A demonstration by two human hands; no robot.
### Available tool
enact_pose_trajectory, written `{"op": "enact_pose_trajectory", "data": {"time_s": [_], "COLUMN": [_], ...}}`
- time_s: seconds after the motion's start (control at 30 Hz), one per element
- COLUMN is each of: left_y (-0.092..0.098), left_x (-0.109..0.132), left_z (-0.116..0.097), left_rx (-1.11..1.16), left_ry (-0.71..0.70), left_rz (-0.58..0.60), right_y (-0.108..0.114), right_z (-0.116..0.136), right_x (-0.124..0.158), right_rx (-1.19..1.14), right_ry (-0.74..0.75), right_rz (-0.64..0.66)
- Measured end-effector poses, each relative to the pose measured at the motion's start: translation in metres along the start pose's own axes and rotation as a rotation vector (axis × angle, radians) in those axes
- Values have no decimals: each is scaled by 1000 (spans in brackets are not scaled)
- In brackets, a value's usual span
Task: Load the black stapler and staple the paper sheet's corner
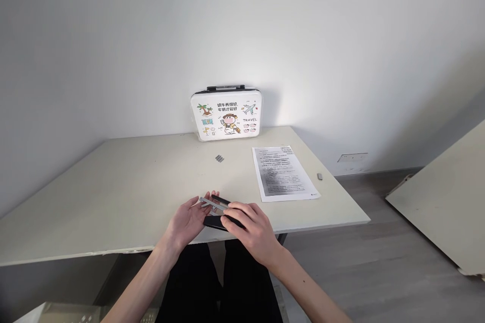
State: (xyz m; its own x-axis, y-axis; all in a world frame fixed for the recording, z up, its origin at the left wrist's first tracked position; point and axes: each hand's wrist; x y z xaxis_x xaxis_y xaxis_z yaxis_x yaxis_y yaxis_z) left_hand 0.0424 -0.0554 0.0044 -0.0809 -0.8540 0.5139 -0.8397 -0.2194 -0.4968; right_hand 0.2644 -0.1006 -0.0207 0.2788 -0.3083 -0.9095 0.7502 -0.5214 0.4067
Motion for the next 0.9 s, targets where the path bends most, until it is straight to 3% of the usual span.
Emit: {"op": "enact_pose_trajectory", "data": {"time_s": [0.27, 0.43, 0.6, 0.67, 0.77, 0.9], "left_y": [-18, -15, -2, 1, 3, 2], "left_x": [6, 8, 9, 12, 22, 32], "left_z": [3, 3, -1, -1, 4, 13], "left_rx": [64, 132, 307, 323, 204, -262], "left_ry": [14, -46, 1, 4, -87, -392], "left_rz": [-64, -96, -254, -245, -140, -139], "right_y": [-4, -6, -7, -6, -3, -1], "right_z": [-6, -8, -8, -7, -4, 1], "right_x": [4, 2, 8, 11, 13, 11], "right_rx": [51, 28, -69, -130, -223, -304], "right_ry": [-36, -86, -289, -407, -604, -807], "right_rz": [-60, -93, -182, -198, -196, -185]}}
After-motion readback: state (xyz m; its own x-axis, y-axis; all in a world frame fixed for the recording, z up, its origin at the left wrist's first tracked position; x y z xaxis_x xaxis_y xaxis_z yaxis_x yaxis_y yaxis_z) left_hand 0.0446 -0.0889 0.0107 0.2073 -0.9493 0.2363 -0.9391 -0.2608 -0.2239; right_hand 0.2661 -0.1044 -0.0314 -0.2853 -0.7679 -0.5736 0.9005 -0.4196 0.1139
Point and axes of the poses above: each hand's wrist, its own x-axis away from the middle knuckle, its own y-axis out of the back of the hand, z = x × y, and after that the axes turned 11 degrees about -z, right-handed
